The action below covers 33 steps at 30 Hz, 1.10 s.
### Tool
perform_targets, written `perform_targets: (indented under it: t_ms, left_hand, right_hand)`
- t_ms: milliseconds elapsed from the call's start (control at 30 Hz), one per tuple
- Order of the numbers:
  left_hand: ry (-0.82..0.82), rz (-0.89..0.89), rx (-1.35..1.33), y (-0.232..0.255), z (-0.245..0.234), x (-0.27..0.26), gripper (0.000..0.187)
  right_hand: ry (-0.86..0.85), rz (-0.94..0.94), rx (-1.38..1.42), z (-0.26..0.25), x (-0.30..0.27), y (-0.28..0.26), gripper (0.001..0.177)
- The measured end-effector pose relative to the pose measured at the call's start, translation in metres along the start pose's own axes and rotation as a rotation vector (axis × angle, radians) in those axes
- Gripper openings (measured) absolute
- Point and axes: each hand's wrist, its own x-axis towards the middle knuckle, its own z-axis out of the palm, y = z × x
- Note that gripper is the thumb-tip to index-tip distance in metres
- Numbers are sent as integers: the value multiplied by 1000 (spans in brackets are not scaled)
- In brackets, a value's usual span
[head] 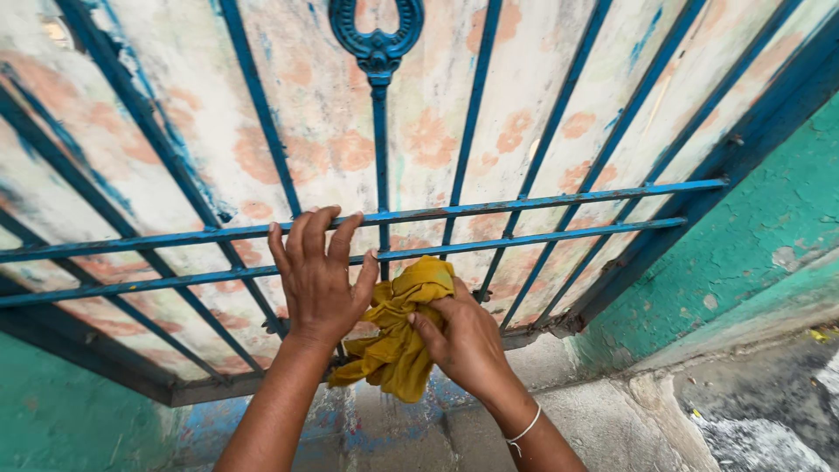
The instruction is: The person wipes the bars and decorative elements of a blue metal gate with a yellow cloth.
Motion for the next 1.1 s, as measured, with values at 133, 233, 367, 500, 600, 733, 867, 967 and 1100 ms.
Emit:
perform_targets:
  t_ms: [133, 233, 367, 500, 600, 733, 867, 967, 1100]
  left_hand:
    - [-84, -26, -242, 13, -43, -39, 60]
    - [-296, -112, -379, 29, -68, -67, 90]
    - [-405, -466, -567, 24, -89, -89, 111]
    - [-230, -842, -909, -14, -112, -112, 59]
    - [205, -850, -1094, -66, -128, -121, 38]
    - [803, -752, -845, -166, -178, -109, 31]
    - [1116, -811, -961, -244, -194, -86, 41]
    - [890, -954, -398, -267, -154, -80, 45]
    - [898, -886, 24, -295, -104, -78, 59]
  right_hand:
    - [-44, 125, -255, -6, 8, -43, 37]
    - [-165, 152, -260, 0, 7, -75, 36]
    - [-369, -11, -139, 17, 2, -112, 35]
    - [-516, -209, 18, 35, -11, -152, 46]
    - [-453, -355, 205, 35, -13, -168, 55]
    - [-36, -395, 130, 13, 23, -149, 49]
    - [427, -493, -400, -1, 72, -96, 27]
    - [530, -523, -640, 17, 107, -43, 29]
    - [312, -393, -571, 43, 136, 10, 50]
